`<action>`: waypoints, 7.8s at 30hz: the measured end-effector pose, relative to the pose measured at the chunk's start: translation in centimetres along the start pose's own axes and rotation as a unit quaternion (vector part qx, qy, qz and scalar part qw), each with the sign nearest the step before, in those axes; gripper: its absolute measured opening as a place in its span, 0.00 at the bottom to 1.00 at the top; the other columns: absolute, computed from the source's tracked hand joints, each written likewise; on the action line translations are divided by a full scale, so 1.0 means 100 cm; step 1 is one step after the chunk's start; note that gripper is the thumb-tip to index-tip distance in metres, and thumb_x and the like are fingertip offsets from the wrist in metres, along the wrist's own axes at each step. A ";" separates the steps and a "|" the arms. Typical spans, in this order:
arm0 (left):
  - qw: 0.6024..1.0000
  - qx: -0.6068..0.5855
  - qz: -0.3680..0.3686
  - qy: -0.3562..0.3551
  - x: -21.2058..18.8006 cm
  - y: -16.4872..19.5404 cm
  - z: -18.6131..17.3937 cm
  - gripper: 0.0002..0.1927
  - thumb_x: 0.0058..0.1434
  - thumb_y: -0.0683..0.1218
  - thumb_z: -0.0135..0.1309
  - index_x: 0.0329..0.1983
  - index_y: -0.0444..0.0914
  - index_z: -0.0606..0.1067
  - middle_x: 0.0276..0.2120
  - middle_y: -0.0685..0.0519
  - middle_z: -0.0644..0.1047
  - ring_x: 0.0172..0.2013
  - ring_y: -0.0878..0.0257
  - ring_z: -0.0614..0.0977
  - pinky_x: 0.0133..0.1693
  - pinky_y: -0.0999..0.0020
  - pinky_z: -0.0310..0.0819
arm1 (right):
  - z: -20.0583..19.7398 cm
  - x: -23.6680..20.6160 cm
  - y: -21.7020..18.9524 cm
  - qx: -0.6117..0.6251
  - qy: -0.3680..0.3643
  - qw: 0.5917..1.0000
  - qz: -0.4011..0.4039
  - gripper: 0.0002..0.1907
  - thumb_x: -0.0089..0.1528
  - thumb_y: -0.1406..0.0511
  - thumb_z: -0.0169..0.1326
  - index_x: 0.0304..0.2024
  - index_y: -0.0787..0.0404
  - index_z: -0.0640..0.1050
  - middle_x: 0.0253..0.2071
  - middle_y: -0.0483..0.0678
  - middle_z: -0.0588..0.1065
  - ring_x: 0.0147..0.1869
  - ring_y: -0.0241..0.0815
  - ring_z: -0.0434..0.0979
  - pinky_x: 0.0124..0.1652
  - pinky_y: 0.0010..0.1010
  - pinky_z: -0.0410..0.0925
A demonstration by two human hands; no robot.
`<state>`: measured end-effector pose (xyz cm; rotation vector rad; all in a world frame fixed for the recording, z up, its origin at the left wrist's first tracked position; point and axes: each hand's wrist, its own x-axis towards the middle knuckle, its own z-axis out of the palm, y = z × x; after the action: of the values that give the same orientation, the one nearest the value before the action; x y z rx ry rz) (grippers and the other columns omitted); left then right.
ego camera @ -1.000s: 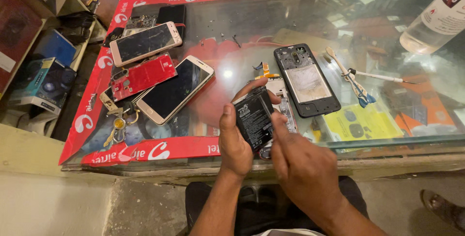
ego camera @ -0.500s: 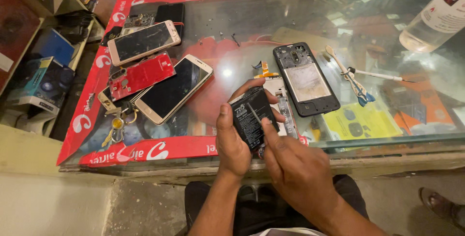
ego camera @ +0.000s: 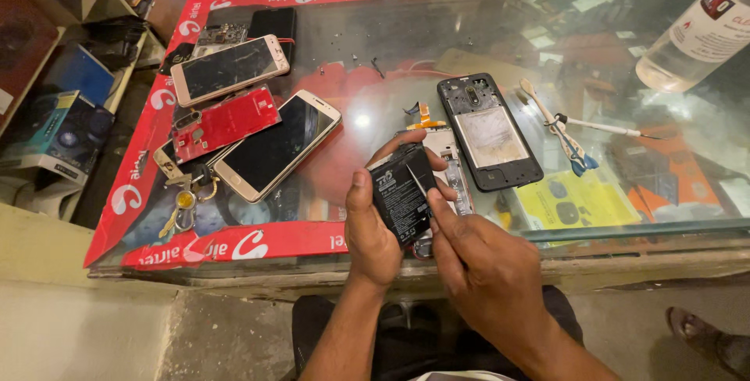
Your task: The person disassembles a smartphone on a glass workbench, peeling the battery away from the phone body by hand and using a spudger to pry at the battery and internal components. They set the battery aside, then continue prying and lifting small internal parts from the phone chassis with the spudger.
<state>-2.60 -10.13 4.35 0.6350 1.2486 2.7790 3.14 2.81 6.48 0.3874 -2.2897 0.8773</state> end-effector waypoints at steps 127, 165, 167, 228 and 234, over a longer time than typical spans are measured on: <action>0.999 0.033 -0.011 0.014 -0.001 -0.002 0.001 0.39 0.72 0.66 0.33 0.68 0.30 0.69 0.46 0.45 0.78 0.42 0.58 0.82 0.46 0.64 0.79 | 0.008 -0.011 -0.010 0.037 -0.014 0.999 0.015 0.22 0.60 0.72 0.58 0.58 0.60 0.78 0.26 0.50 0.75 0.25 0.45 0.76 0.28 0.34 0.68; 0.992 0.122 0.022 0.034 -0.001 0.002 0.006 0.40 0.72 0.66 0.33 0.67 0.28 0.70 0.44 0.44 0.79 0.40 0.57 0.84 0.44 0.65 0.81 | 0.010 -0.014 -0.013 0.046 -0.001 0.999 0.009 0.22 0.60 0.73 0.59 0.58 0.60 0.78 0.25 0.49 0.74 0.23 0.45 0.74 0.25 0.36 0.66; 0.991 0.132 0.023 0.033 -0.002 0.002 0.006 0.40 0.73 0.66 0.32 0.67 0.28 0.70 0.44 0.44 0.79 0.40 0.57 0.84 0.43 0.65 0.81 | 0.010 -0.014 -0.013 0.050 -0.002 0.999 0.007 0.22 0.60 0.73 0.59 0.58 0.60 0.78 0.24 0.49 0.73 0.22 0.45 0.73 0.25 0.36 0.66; 0.989 0.144 0.024 0.029 -0.002 0.001 0.000 0.39 0.76 0.64 0.35 0.70 0.26 0.68 0.47 0.43 0.79 0.43 0.58 0.82 0.49 0.64 0.80 | -0.003 -0.016 -0.004 0.134 0.052 0.984 0.108 0.18 0.64 0.74 0.58 0.57 0.65 0.79 0.32 0.51 0.81 0.28 0.29 0.76 0.28 0.23 0.68; 1.000 -0.016 0.007 0.015 0.003 -0.002 -0.001 0.43 0.74 0.67 0.33 0.73 0.27 0.64 0.44 0.44 0.77 0.40 0.58 0.83 0.44 0.63 0.81 | -0.004 -0.023 0.003 0.118 0.001 0.989 0.090 0.19 0.61 0.73 0.60 0.55 0.61 0.80 0.30 0.50 0.80 0.24 0.29 0.74 0.26 0.24 0.67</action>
<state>-2.99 -10.00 4.21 0.6051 1.2074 2.8239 4.91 3.44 5.04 0.2818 -2.2501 1.2454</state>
